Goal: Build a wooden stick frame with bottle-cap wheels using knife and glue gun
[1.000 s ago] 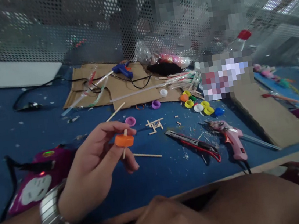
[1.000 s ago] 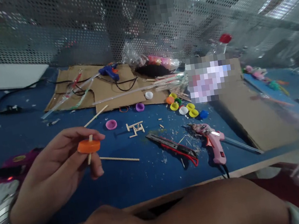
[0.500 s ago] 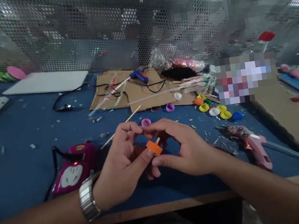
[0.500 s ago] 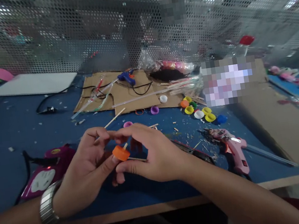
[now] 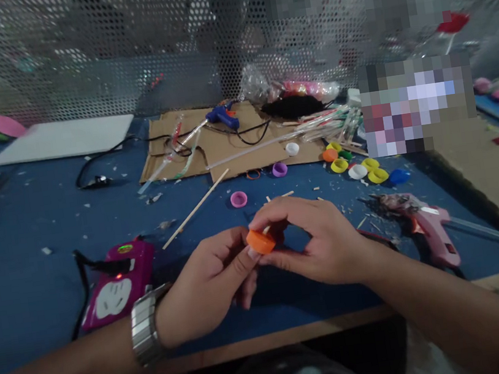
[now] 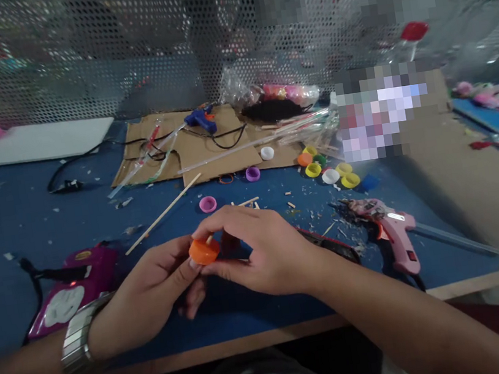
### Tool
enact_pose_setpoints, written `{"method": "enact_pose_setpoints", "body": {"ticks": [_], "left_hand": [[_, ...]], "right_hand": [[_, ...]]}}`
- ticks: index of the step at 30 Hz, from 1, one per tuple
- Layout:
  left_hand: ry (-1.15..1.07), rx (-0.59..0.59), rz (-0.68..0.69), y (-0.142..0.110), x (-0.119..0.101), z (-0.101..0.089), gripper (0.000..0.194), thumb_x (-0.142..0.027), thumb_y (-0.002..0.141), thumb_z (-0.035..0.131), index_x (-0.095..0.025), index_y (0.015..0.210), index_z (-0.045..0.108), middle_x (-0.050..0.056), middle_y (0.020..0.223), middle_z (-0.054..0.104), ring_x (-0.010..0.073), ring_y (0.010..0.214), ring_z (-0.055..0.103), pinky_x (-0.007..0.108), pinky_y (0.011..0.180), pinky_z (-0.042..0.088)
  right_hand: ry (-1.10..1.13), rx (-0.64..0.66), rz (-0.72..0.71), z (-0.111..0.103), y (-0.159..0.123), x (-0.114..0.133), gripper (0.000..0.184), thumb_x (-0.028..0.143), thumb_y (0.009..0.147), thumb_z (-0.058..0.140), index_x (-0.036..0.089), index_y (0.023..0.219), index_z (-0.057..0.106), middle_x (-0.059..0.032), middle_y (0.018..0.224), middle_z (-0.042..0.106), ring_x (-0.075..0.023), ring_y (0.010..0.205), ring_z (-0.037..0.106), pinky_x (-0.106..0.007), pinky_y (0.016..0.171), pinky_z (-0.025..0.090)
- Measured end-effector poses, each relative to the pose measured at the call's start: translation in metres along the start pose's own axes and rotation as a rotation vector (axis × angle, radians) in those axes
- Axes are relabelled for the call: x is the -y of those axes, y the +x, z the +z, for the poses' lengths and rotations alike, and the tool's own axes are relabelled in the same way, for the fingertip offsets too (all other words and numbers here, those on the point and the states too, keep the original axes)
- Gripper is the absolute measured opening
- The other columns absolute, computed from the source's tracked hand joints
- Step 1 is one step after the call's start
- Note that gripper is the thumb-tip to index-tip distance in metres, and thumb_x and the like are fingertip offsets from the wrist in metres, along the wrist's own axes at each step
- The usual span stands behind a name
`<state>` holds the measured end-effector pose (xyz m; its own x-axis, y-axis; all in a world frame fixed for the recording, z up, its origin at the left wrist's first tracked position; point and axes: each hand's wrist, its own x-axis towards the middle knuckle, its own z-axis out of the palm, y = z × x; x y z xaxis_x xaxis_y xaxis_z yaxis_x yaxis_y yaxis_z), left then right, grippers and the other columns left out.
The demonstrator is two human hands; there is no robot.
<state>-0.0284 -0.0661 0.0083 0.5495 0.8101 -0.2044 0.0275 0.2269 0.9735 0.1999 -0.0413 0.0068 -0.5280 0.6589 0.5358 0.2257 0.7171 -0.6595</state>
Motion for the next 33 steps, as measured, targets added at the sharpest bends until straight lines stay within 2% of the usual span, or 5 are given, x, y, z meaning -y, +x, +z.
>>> {"method": "enact_pose_setpoints", "body": {"ticks": [4,13,21,27,33], "left_hand": [[0.011,0.035,0.016,-0.002,0.004,0.000,0.054,-0.072,0.105,0.068,-0.019,0.096,0.062,-0.010,0.055,0.049,0.0063,0.042,0.047,0.015,0.044,0.041],[0.071,0.027,0.015,-0.006,0.002,-0.004,0.053,-0.070,0.106,0.067,-0.019,0.094,0.063,-0.009,0.054,0.052,0.0065,0.041,0.050,0.015,0.044,0.039],[0.082,0.010,0.005,-0.005,-0.005,0.001,0.052,-0.069,0.104,0.071,-0.018,0.094,0.065,-0.009,0.056,0.051,0.0064,0.041,0.049,0.015,0.043,0.037],[0.112,0.029,-0.051,-0.008,-0.008,0.000,0.055,-0.069,0.105,0.069,-0.018,0.086,0.061,-0.008,0.053,0.052,0.0068,0.041,0.049,0.015,0.044,0.035],[0.160,0.021,-0.079,-0.007,-0.006,0.001,0.057,-0.072,0.105,0.066,-0.018,0.086,0.062,-0.006,0.054,0.054,0.0071,0.044,0.049,0.016,0.045,0.036]], "right_hand": [[0.065,0.069,-0.068,-0.003,0.002,0.000,0.039,0.033,0.101,0.087,0.018,0.136,0.075,-0.0075,0.115,0.082,-0.0192,0.106,0.074,-0.031,0.101,0.060],[0.118,0.081,-0.023,-0.007,0.004,0.001,0.033,0.033,0.100,0.089,0.016,0.127,0.080,-0.0066,0.110,0.080,-0.0173,0.103,0.074,-0.031,0.101,0.058],[0.101,0.092,0.016,-0.011,0.005,0.004,0.029,0.030,0.097,0.092,0.022,0.123,0.081,-0.0050,0.110,0.081,-0.0172,0.100,0.075,-0.030,0.093,0.060],[0.083,0.073,0.086,-0.011,0.007,0.009,0.032,0.046,0.093,0.095,0.019,0.106,0.081,-0.0009,0.089,0.078,-0.0145,0.077,0.067,-0.026,0.073,0.054],[0.072,0.127,0.082,-0.013,0.006,0.008,0.033,0.040,0.092,0.096,0.019,0.109,0.077,-0.0044,0.102,0.082,-0.0178,0.090,0.073,-0.029,0.084,0.058]]}}
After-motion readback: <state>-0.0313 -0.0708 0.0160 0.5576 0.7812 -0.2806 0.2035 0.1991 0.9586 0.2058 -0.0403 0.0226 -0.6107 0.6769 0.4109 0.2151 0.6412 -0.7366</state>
